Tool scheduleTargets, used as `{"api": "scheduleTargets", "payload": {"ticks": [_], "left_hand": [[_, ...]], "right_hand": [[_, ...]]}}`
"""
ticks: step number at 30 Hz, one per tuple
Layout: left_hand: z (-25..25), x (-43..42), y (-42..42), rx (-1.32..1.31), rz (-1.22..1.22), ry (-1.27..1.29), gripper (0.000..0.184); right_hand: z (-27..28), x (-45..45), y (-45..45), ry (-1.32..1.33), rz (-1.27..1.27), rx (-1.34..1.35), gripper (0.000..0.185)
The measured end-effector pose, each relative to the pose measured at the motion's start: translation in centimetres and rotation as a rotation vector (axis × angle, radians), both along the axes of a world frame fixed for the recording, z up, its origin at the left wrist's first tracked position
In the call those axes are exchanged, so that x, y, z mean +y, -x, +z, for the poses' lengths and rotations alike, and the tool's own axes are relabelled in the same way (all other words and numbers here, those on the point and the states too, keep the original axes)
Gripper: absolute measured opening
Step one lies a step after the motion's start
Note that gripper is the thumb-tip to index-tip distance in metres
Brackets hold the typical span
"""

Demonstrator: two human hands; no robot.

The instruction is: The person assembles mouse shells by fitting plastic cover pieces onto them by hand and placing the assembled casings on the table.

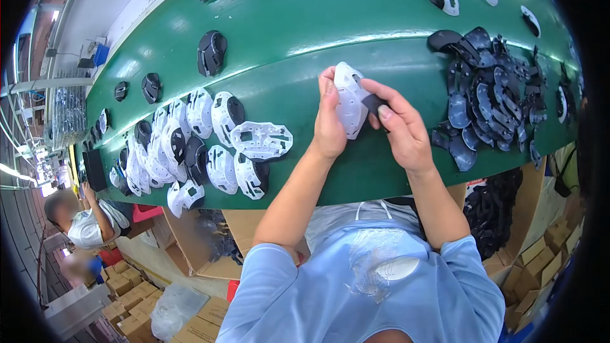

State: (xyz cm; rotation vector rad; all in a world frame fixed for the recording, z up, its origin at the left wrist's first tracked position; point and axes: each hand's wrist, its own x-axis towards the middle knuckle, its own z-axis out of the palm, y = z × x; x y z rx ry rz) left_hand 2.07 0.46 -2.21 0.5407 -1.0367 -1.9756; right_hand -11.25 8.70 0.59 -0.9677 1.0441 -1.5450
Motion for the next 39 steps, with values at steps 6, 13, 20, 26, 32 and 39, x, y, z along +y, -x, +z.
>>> {"api": "scheduleTargets", "payload": {"ticks": [6, 13, 20, 26, 32, 39], "left_hand": [[-1.0, -0.2, 0.4, 0.034, 0.127, 0.064, 0.069], [-1.5, 0.2, 0.3, 0.036, 0.378, 0.140, 0.070], [-1.6, 0.2, -0.3, -0.069, 0.463, 0.448, 0.058], [-1.3, 0.4, -0.3, -0.024, 0.450, 0.356, 0.052], [-1.3, 0.8, -0.4, -0.078, 0.470, 0.350, 0.045], [0.4, 1.3, 1.0, -0.143, 0.346, 0.051, 0.032]], "right_hand": [[1.5, -1.3, -0.3, 0.143, -0.138, 0.523, 0.038], [0.0, -2.1, -2.3, 0.213, -0.238, 0.664, 0.039], [0.5, -2.0, -0.3, 0.314, -0.361, 0.710, 0.034], [1.2, -1.7, 0.3, 0.284, -0.293, 0.682, 0.026], [1.3, -1.5, 0.8, 0.231, -0.231, 0.689, 0.026], [-0.8, -3.6, 1.9, 0.231, -0.322, 0.949, 0.018]]}}
